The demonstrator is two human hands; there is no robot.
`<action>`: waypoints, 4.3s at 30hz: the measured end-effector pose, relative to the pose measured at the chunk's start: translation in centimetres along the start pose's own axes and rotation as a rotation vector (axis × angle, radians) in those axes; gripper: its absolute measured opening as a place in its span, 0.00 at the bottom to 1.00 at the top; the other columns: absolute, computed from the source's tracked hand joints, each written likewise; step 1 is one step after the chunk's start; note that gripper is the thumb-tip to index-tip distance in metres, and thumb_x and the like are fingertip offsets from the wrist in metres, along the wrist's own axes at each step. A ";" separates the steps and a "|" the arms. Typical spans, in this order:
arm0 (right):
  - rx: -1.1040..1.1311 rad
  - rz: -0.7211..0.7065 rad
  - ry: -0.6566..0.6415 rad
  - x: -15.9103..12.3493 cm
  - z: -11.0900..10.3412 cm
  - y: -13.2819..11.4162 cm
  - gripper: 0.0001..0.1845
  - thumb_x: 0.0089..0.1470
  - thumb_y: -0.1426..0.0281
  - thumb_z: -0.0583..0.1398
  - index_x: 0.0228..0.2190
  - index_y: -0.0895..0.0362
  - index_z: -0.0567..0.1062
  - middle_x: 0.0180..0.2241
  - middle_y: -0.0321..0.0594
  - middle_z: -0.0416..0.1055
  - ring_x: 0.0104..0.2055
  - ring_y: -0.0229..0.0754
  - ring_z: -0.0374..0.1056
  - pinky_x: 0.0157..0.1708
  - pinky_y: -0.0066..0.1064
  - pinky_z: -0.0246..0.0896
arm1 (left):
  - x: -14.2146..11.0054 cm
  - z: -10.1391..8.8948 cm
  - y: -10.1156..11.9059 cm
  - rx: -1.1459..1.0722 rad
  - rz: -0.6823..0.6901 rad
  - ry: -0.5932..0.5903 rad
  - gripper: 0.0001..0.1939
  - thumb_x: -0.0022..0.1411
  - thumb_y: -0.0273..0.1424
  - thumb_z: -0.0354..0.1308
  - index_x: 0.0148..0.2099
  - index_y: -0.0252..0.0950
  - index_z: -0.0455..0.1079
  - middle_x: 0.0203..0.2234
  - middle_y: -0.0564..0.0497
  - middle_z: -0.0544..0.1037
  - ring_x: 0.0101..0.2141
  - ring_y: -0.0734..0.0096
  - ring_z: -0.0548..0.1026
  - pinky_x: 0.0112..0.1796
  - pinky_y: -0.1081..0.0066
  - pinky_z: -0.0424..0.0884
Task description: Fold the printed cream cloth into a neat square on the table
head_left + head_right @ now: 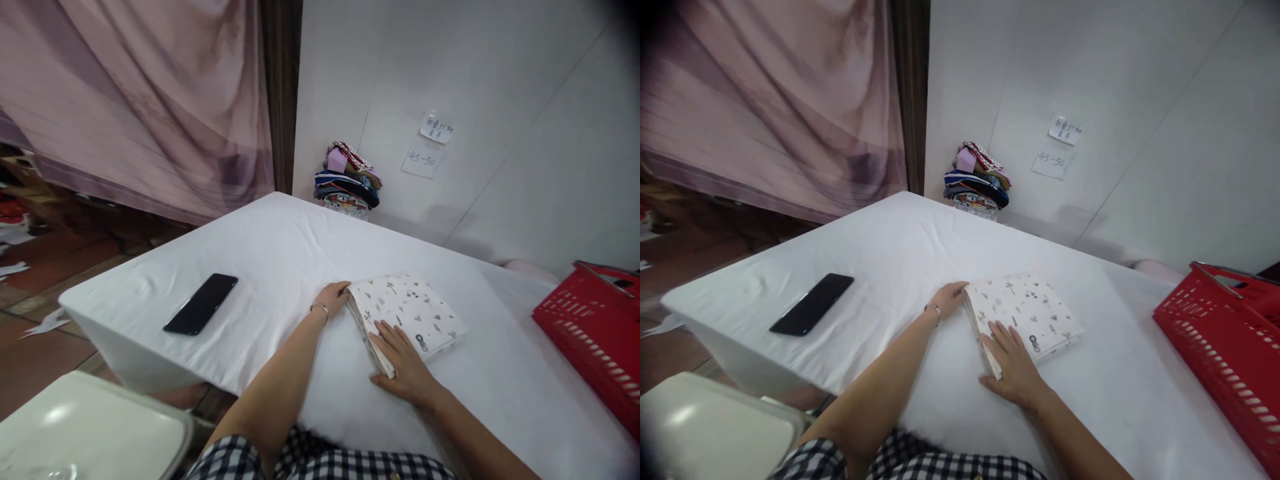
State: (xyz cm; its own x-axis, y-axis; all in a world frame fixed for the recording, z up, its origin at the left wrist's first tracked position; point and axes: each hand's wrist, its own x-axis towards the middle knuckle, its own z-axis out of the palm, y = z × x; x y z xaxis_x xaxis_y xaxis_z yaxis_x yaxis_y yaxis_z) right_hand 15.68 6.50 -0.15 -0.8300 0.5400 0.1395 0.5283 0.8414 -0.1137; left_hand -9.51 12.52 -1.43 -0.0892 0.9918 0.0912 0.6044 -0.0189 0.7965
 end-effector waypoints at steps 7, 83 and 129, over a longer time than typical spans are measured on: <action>-0.009 -0.024 0.126 -0.1 0.3 -0.2 0.35 0.48 0.70 0.53 0.58 0.54 0.51 0.61 0.44 0.45 0.62 0.50 0.41 0.58 0.50 0.40 | -0.1 -0.3 0.7 0.146 0.059 -0.046 0.25 0.53 0.30 0.52 0.55 0.45 0.62 0.46 0.53 0.72 0.44 0.69 0.70 0.47 0.71 0.63; -0.015 0.616 -0.037 9.1 -3.3 12.0 0.37 0.56 0.51 0.40 0.60 0.61 0.47 0.63 0.46 0.35 0.64 0.47 0.28 0.58 0.44 0.25 | -2.7 3.1 3.5 0.572 0.507 -0.077 0.21 0.62 0.36 0.42 0.56 0.44 0.61 0.56 0.54 0.61 0.58 0.63 0.54 0.57 0.53 0.44; 0.770 1.220 0.277 -5.9 -4.8 17.5 0.18 0.38 0.60 0.64 0.30 0.60 0.74 0.34 0.44 0.72 0.33 0.41 0.66 0.26 0.25 0.61 | -10.8 7.1 6.6 0.635 0.685 -0.151 0.28 0.62 0.44 0.41 0.61 0.40 0.52 0.59 0.49 0.56 0.59 0.61 0.51 0.57 0.52 0.41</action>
State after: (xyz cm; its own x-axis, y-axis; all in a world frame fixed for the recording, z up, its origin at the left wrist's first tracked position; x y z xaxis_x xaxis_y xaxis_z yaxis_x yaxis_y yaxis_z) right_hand 30.71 18.16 1.78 0.1580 0.9538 -0.2555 0.5642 -0.2996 -0.7694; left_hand 1.07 2.54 -1.40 0.5214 0.7970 0.3050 0.8093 -0.5751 0.1193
